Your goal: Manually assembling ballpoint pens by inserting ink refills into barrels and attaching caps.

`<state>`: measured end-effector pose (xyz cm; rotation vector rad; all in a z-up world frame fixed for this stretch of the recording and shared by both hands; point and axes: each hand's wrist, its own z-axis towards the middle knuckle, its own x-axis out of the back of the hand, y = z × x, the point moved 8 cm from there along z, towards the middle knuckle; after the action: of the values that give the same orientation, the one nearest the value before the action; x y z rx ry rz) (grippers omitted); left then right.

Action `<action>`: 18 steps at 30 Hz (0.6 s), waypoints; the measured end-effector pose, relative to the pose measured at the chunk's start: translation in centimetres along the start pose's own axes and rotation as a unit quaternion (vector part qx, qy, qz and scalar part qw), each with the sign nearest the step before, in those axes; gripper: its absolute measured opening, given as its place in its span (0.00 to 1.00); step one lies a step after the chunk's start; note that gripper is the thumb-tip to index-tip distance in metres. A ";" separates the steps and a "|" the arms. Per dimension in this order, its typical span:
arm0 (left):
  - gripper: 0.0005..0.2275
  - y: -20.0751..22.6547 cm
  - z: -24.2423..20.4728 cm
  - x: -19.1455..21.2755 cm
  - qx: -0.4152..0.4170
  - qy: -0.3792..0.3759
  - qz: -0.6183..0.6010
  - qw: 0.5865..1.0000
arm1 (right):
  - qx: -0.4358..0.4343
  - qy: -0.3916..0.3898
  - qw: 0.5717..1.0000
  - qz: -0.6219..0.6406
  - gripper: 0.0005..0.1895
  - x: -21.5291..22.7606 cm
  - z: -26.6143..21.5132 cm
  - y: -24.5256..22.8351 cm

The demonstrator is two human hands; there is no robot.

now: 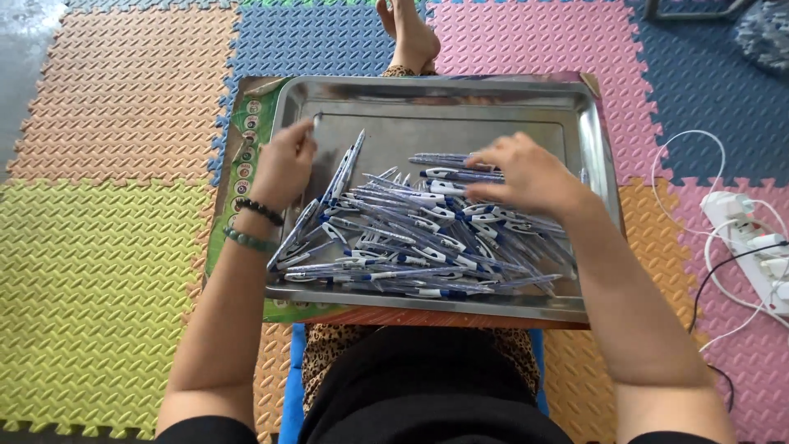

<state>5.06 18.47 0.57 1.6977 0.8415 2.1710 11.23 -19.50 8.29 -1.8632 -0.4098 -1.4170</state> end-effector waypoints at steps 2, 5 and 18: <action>0.16 -1.8 -0.4 -2.8 -0.017 -0.021 0.000 1.000 | 0.033 0.032 0.999 -0.001 0.29 -2.9 3.0 1.9; 0.15 -0.6 -1.4 -5.5 -0.066 -0.043 0.026 0.997 | 0.035 0.043 0.997 -0.047 0.33 -7.6 6.6 3.7; 0.15 13.3 -3.1 -2.9 -0.167 -0.015 -0.155 0.974 | 0.011 0.162 0.953 0.256 0.23 -2.9 3.1 0.3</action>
<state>4.84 5.41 5.57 1.3339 0.6383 1.9406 12.55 -16.94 5.16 -1.5290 0.2110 -1.3063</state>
